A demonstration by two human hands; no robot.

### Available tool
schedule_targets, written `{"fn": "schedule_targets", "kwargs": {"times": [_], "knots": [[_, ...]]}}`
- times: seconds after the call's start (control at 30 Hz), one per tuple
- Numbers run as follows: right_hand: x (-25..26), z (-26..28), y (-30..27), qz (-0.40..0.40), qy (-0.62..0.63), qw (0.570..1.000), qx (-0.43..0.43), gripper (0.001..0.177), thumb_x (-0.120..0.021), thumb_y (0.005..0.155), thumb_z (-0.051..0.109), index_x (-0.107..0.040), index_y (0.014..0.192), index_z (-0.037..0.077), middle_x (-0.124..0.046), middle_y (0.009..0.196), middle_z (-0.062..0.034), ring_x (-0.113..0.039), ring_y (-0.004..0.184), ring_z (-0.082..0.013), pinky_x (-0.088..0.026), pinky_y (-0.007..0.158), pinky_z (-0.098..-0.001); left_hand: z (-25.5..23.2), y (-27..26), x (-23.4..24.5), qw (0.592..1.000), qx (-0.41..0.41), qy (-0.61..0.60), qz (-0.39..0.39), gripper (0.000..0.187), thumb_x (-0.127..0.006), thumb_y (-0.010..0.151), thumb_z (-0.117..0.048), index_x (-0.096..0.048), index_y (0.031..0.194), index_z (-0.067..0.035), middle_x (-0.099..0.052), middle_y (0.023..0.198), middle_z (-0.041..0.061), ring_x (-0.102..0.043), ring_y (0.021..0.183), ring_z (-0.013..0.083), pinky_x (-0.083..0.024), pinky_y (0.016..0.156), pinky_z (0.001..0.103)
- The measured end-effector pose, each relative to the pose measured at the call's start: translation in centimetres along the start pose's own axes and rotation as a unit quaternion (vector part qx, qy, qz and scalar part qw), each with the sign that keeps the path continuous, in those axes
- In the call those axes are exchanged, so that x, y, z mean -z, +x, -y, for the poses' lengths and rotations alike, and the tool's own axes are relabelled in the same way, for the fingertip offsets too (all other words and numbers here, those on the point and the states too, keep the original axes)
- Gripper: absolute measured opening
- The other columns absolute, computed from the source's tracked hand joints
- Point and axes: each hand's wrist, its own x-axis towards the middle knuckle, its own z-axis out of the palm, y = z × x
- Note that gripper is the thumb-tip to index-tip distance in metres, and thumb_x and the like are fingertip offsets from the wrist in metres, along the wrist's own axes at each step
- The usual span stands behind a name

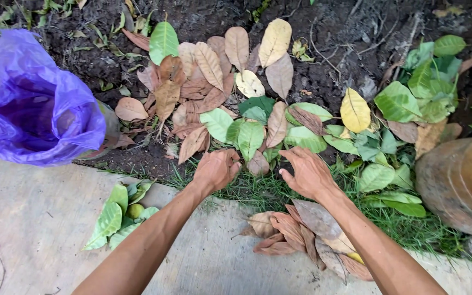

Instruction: Pick and sort green and brown leaves from a garden bed.

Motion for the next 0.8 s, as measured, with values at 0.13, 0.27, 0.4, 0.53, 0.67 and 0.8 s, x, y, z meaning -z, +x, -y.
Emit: {"fn": "schedule_targets", "kwargs": {"times": [0.13, 0.27, 0.4, 0.53, 0.67, 0.8], "knots": [[-1.0, 0.9, 2.0, 0.018, 0.026, 0.999, -0.006, 0.060, -0.069, 0.085, 0.027, -0.056, 0.140, 0.006, -0.061, 0.132, -0.0198, -0.056, 0.124, -0.0392, -0.042, 0.109, -0.0477, 0.6, 1.3, -0.4, 0.995, 0.067, -0.073, 0.015, 0.032, -0.066, 0.091, -0.025, -0.070, 0.119, -0.011, -0.076, 0.099, 0.009, -0.073, 0.094, 0.0313, -0.056, 0.087, 0.042], [-2.5, 1.0, 3.9, 0.061, 0.042, 0.996, -0.048, 0.066, -0.068, 0.086, 0.029, -0.050, 0.146, 0.009, -0.058, 0.138, -0.0198, -0.055, 0.127, -0.0378, -0.044, 0.109, -0.0463, 1.2, 2.7, -1.4, 0.988, 0.096, -0.124, 0.009, 0.040, -0.067, 0.089, -0.021, -0.065, 0.126, -0.009, -0.075, 0.106, 0.012, -0.072, 0.097, 0.0293, -0.055, 0.087, 0.042], [-4.8, 0.3, 5.4, 0.075, 0.063, 0.994, -0.057, 0.070, -0.069, 0.086, 0.031, -0.046, 0.149, 0.011, -0.052, 0.144, -0.0211, -0.051, 0.133, -0.0382, -0.042, 0.110, -0.0470, 1.9, 3.8, -3.3, 0.980, 0.099, -0.169, -0.021, 0.047, -0.069, 0.088, -0.019, -0.061, 0.132, -0.005, -0.072, 0.115, 0.016, -0.071, 0.100, 0.0304, -0.056, 0.088, 0.041], [-6.0, 0.4, 6.6, 0.106, 0.075, 0.988, -0.079, 0.074, -0.071, 0.085, 0.031, -0.044, 0.151, 0.013, -0.049, 0.147, -0.0225, -0.048, 0.135, -0.0382, -0.041, 0.111, -0.0469, 2.9, 4.7, -5.5, 0.972, 0.109, -0.208, -0.019, 0.048, -0.071, 0.087, -0.019, -0.062, 0.133, -0.005, -0.073, 0.112, 0.016, -0.070, 0.099, 0.0283, -0.056, 0.087, 0.040], [-6.6, 0.5, 7.0, 0.088, 0.104, 0.990, -0.041, 0.074, -0.072, 0.082, 0.027, -0.046, 0.148, 0.009, -0.054, 0.142, -0.0181, -0.053, 0.131, -0.0355, -0.044, 0.110, -0.0445, 2.8, 4.9, -5.8, 0.959, 0.132, -0.252, 0.001, 0.047, -0.071, 0.086, -0.016, -0.065, 0.131, -0.005, -0.073, 0.112, 0.015, -0.071, 0.094, 0.0248, -0.057, 0.085, 0.037], [-7.0, 0.5, 7.1, 0.078, 0.118, 0.990, -0.023, 0.067, -0.072, 0.081, 0.025, -0.054, 0.143, 0.007, -0.055, 0.140, -0.0144, -0.056, 0.127, -0.0337, -0.046, 0.107, -0.0425, 3.1, 4.7, -6.2, 0.959, 0.120, -0.256, 0.002, 0.044, -0.071, 0.086, -0.015, -0.067, 0.129, -0.004, -0.074, 0.111, 0.016, -0.072, 0.090, 0.0248, -0.057, 0.084, 0.037]]}}
